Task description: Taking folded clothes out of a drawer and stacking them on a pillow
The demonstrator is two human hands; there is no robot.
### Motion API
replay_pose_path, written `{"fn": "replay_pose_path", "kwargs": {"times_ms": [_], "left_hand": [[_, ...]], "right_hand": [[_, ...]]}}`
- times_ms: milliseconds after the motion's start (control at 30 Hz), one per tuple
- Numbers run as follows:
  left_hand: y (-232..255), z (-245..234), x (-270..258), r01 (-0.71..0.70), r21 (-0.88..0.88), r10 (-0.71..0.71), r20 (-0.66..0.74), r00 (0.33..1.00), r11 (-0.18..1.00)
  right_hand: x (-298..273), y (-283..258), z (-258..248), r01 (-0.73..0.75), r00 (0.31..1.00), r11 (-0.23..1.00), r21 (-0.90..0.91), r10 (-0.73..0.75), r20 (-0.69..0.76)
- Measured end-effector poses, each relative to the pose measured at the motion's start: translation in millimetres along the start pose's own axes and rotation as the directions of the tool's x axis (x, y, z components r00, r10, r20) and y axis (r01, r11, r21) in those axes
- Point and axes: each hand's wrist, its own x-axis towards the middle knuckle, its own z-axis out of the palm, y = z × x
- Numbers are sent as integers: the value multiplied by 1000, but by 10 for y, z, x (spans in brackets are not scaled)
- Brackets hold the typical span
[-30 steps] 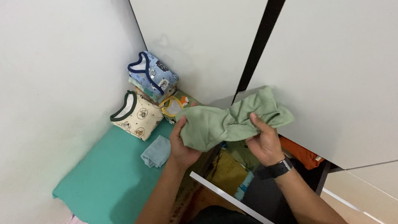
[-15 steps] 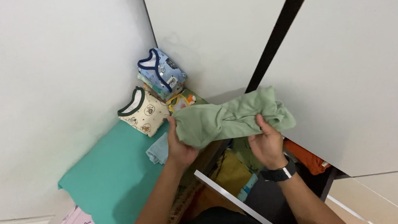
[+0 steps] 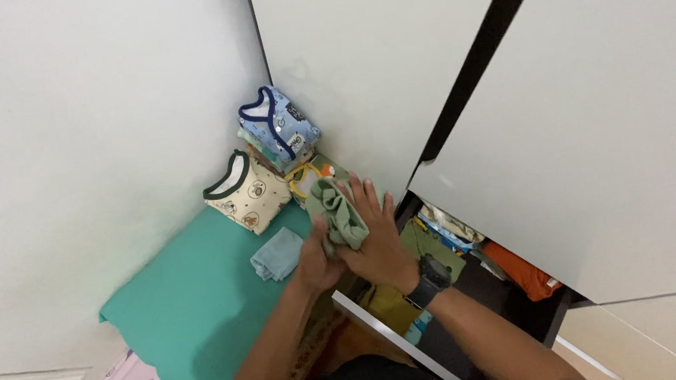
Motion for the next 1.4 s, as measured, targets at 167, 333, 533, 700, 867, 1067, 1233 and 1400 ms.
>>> {"fn": "replay_pose_path", "kwargs": {"times_ms": [167, 333, 533, 700, 867, 1067, 1233, 1400], "left_hand": [[-65, -298, -93, 91, 162, -91, -10, 996, 982], [-19, -386, -91, 268, -325, -330, -150, 932, 907], [21, -630, -91, 360, -255, -403, -141, 904, 898], [-98, -724, -20, 407, -168, -429, -123, 895, 898], [497, -227, -30, 341, 164, -302, -221, 927, 926], [573, -527, -143, 129, 866, 50, -174, 983, 484], [859, -665, -450, 245, 336, -20, -552, 834, 909], [732, -1006, -690, 130, 262, 66, -626, 777, 956]], "right_hand": [[-96, -51, 8, 43, 993, 999, 28, -46, 109], [-197, -127, 28, 95, 967, 995, -28, -86, 242], [-99, 260, -199, 46, 999, 998, -48, -46, 16], [32, 464, -169, -475, 864, 807, 352, 351, 361], [289, 378, -234, -709, 692, 596, 378, 483, 536], [751, 246, -209, -296, 857, 891, 344, 89, 508], [883, 458, 282, -277, 952, 788, 549, 302, 47], [524, 575, 961, -743, 662, 349, 571, 505, 553]]}}
